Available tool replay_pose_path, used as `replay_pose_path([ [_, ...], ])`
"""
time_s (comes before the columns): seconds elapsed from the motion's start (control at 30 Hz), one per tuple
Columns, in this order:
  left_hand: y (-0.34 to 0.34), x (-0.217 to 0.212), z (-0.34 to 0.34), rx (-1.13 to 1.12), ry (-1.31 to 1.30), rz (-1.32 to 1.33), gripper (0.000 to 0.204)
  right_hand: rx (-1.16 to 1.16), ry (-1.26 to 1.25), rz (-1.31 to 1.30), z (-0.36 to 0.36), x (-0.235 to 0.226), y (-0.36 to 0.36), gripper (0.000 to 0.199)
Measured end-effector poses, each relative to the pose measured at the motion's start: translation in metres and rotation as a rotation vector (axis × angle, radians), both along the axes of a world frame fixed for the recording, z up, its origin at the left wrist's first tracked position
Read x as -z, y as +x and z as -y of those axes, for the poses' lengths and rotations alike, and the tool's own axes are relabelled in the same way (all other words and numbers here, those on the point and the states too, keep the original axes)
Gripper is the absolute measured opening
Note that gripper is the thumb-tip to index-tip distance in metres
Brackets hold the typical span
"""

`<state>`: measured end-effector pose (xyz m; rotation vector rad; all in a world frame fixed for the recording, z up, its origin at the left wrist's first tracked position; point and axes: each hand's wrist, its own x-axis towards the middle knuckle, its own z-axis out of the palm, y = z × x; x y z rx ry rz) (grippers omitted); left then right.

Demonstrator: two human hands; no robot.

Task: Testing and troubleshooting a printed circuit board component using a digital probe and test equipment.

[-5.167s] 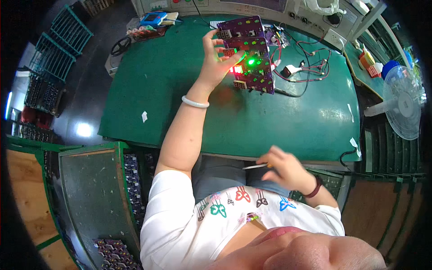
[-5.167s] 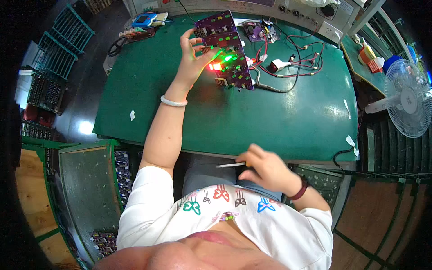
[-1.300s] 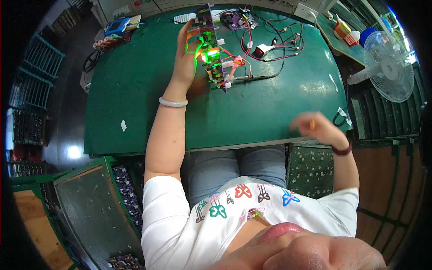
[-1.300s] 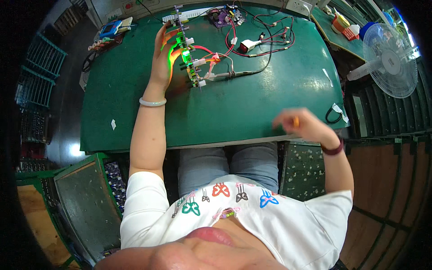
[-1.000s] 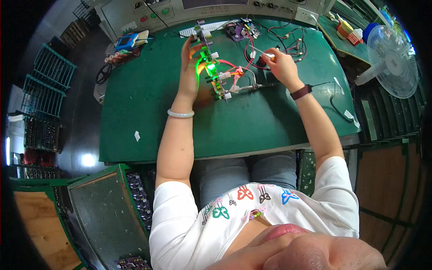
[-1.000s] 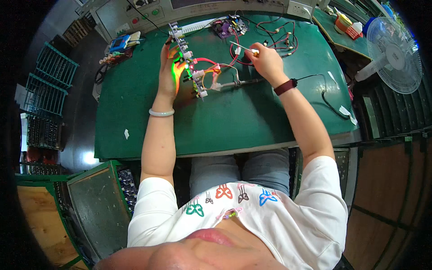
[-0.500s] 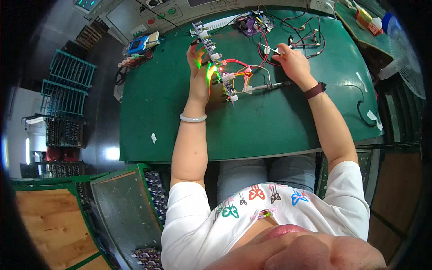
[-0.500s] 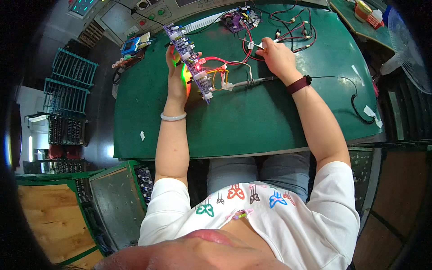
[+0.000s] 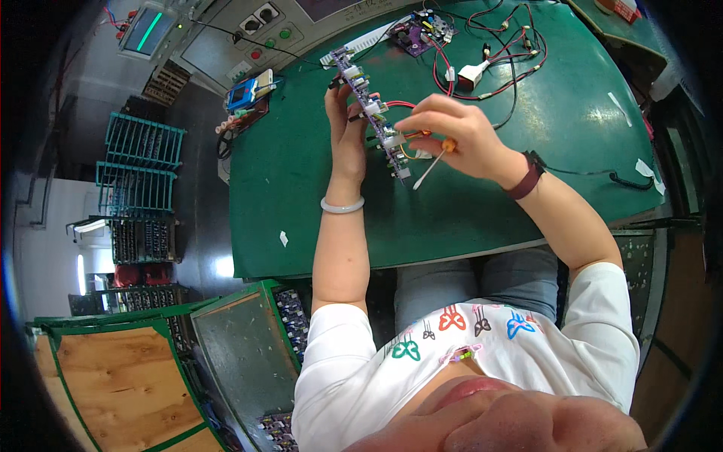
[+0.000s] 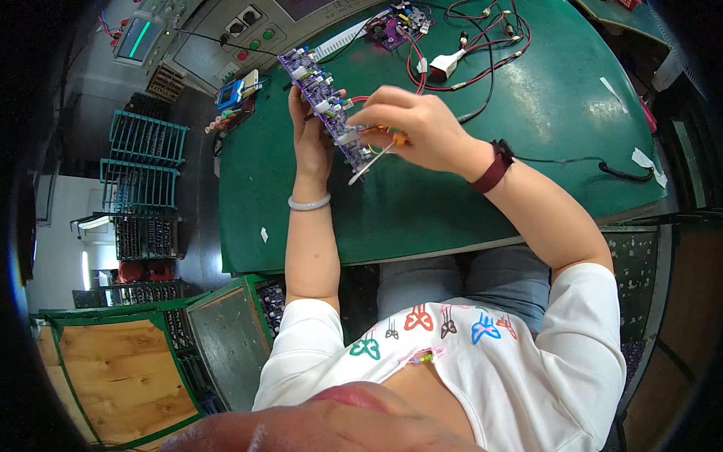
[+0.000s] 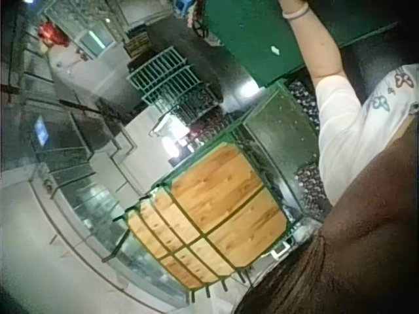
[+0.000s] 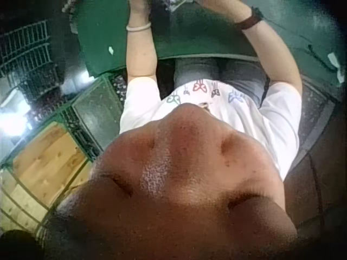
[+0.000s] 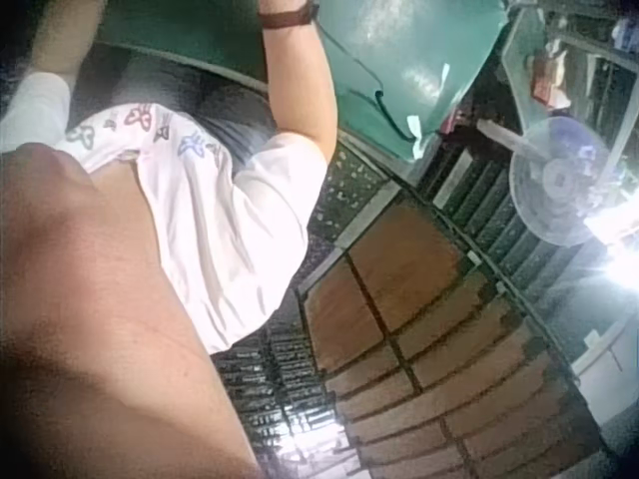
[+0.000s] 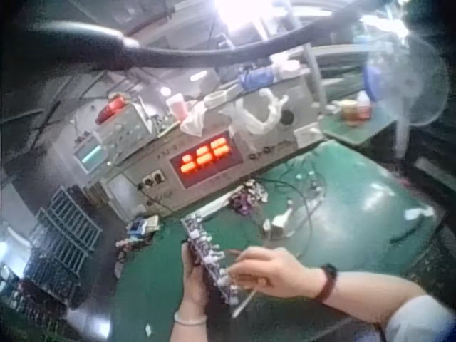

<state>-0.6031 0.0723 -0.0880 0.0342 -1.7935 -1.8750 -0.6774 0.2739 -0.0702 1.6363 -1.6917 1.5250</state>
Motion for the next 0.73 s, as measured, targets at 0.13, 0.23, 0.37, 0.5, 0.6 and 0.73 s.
replay_pose_path([
  [0.13, -0.001, -0.002, -0.009, 0.072, 0.006, -0.029, 0.067, 0.005, 0.124, -0.119, -0.001, 0.008, 0.000, 0.029],
  [0.23, 0.002, -0.006, -0.009, 0.090, 0.000, -0.023, 0.061, 0.001, 0.152, -0.188, -0.005, 0.003, 0.001, 0.035],
  [0.37, 0.000, -0.004, -0.010, 0.136, -0.026, -0.052, 0.056, -0.086, 0.171, -0.100, -0.010, -0.005, -0.002, 0.037],
  [0.5, 0.002, -0.002, -0.003, 0.232, -0.034, 0.059, 0.047, -0.044, -0.022, 0.064, -0.008, -0.003, -0.004, 0.020],
  [0.6, 0.001, -0.002, -0.009, 0.225, -0.058, 0.027, 0.050, -0.063, -0.057, 0.056, -0.008, 0.000, -0.005, 0.014],
  [0.73, 0.002, -0.002, -0.009, 0.235, -0.064, 0.022, 0.051, -0.044, -0.056, 0.035, -0.009, -0.001, -0.006, 0.014],
])
